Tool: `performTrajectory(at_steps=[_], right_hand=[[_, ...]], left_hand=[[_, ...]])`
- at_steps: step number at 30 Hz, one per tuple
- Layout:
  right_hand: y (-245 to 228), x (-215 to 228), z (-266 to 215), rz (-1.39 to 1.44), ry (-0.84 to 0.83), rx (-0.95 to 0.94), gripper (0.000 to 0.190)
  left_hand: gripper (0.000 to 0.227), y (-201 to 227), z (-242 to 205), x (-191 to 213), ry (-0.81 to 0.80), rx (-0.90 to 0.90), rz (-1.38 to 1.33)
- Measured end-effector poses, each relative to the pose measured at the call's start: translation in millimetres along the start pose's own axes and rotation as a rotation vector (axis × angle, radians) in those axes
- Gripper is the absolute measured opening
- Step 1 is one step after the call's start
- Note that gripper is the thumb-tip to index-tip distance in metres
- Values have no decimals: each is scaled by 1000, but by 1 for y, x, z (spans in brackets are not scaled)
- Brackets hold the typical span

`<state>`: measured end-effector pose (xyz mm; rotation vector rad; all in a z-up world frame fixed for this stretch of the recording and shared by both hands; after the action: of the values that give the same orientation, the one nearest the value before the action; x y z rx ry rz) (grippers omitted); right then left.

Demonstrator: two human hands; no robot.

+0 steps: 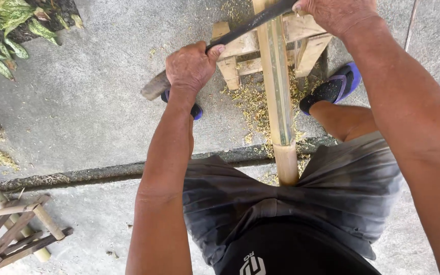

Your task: Shaving a bamboo pole using a large knife to remove its outer layer and nodes.

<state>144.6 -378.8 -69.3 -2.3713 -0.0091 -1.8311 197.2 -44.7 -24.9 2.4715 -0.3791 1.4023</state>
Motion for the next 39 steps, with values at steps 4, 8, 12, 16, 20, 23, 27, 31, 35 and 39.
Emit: performTrajectory(at_steps=[4,8,12,16,20,23,27,31,35,39], right_hand=[[-20,25,-27,101,-116,-157,51],[-20,-6,-67,-52,15,-71,60],[-40,-16,-113,-226,95,0,69],[-55,-33,-162,-197,60,-16,66],[-71,-35,-195,-169,115,-26,65],[-84,-36,-222,-127,96,-18,63],[-100,-40,-259,-74,89,-40,59],[-98,-48,-264,23,85,-38,57],[-77,-38,-213,-209,86,-23,62],[-54,-23,-147,-189,63,-46,64]], left_hand=[[69,7,-28,-10,-40,14,-14],[68,14,-61,-23,-84,10,-11],[66,20,-104,-43,-89,-10,-23],[67,24,-143,-72,6,-59,-19],[66,24,-171,-95,3,-57,-11],[65,26,-193,-108,-13,-75,-2],[65,26,-216,-120,-76,-124,0],[68,21,-211,-121,-127,-151,-2],[68,20,-169,-105,-96,-122,-17],[71,25,-137,-65,-67,-53,-43]])
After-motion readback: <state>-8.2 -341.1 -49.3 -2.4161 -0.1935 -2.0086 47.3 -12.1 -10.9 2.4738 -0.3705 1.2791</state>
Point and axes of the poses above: each hand's wrist, its own z-axis towards the middle knuckle, its own x-axis out of the back of the hand, y = z × x, the point moved 2 cm from there along z, towards the middle knuckle, and after that the axes turned 5 degrees about -y, right-handed, at the moved point
